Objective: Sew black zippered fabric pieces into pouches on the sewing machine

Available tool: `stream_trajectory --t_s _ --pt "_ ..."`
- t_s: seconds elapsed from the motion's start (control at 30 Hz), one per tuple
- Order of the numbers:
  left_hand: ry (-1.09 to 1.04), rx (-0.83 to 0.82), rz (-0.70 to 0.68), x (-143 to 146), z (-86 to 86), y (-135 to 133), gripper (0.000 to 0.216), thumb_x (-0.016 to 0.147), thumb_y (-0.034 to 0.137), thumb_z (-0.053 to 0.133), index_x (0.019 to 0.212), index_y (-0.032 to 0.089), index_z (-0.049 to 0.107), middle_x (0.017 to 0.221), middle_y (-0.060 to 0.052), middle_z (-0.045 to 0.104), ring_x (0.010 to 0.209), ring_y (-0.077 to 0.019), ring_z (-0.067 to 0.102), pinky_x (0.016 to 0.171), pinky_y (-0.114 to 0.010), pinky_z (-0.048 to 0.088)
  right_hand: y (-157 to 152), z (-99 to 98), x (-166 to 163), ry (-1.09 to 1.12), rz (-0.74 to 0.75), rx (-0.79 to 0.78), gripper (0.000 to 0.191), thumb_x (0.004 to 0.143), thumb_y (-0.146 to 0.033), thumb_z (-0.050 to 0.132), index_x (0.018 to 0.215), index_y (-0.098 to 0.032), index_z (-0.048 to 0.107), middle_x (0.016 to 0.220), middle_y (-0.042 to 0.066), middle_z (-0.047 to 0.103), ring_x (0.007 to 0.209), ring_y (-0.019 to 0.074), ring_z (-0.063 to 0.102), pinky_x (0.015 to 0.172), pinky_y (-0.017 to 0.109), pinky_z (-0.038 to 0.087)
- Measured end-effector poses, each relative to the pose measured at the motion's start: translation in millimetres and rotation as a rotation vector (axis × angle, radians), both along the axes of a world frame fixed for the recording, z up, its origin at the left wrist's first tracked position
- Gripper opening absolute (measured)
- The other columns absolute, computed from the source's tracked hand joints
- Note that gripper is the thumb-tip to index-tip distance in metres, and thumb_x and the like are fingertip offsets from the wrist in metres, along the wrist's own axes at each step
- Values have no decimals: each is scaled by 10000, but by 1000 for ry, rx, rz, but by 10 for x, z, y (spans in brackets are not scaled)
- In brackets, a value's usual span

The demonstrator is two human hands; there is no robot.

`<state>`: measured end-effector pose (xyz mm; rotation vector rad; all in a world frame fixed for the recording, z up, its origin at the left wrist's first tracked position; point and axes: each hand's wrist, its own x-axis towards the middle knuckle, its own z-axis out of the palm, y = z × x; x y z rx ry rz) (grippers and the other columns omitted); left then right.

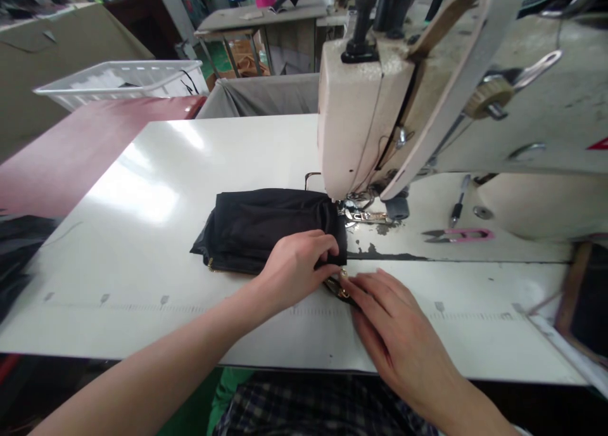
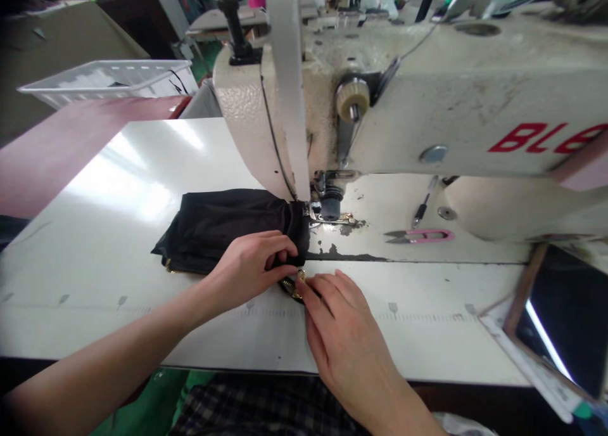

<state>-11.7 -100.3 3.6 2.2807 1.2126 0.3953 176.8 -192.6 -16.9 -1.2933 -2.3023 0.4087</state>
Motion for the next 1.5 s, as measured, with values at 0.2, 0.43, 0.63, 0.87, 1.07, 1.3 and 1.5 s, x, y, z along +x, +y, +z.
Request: stream_trajectory --t_s 0.2,0.43,0.63,0.87,1.07,1.3,1.5 --pt "-98 131 24 10 -110 -123 89 847 180 573 863 170 660 801 -17 616 696 -123 564 616 -220 412 13 92 -40 120 -63 -67 279 946 -197 438 1178 -176 592 1053 98 647 986 235 592 844 427 522" --pt "-383 -21 388 27 -71 -124 93 806 164 526 715 163 509 584 53 437 519 -70 416 493 -170 338 282 126 -70 151 -183 -270 279 960 -204 381 1152 -179 581 756 10 695 649 167 649 617 291 519" --pt "-485 -313 343 -99 -23 -38 103 806 243 593 783 160 536 644 37 522 583 -83 478 529 -173 385 654 144 -185 -24 -147 -179 203 775 -135 574 963 -163 645 931 75 655 830 227 612 694 333 480" --pt "-438 -379 275 -178 -55 -52 234 781 286 672 980 167 642 773 -11 641 634 -113 569 576 -206 461 649 228 -151 398 -190 -798 277 891 -369 462 709 -194 574 467 -47 500 421 112 473 428 219 346" --pt "-316 -125 279 -82 -68 -81 113 771 217 680 877 181 698 763 -3 619 596 -95 532 531 -187 432 617 193 -195 455 -271 -900 353 843 -525 519 706 -204 575 495 -32 545 428 142 558 389 226 403" --pt "-281 -62 223 -75 -61 -117 148 796 221 691 938 208 730 820 -9 632 603 -90 551 539 -192 444 614 162 -170 403 -330 -666 189 781 -360 599 729 -192 668 657 -2 630 611 162 588 544 259 447" --pt "-244 35 194 -8 -49 -164 139 828 184 648 930 223 735 864 -11 665 636 -95 587 526 -185 437 583 176 -208 754 -369 -945 207 746 -341 622 787 -158 709 674 -7 641 678 150 593 648 276 486"
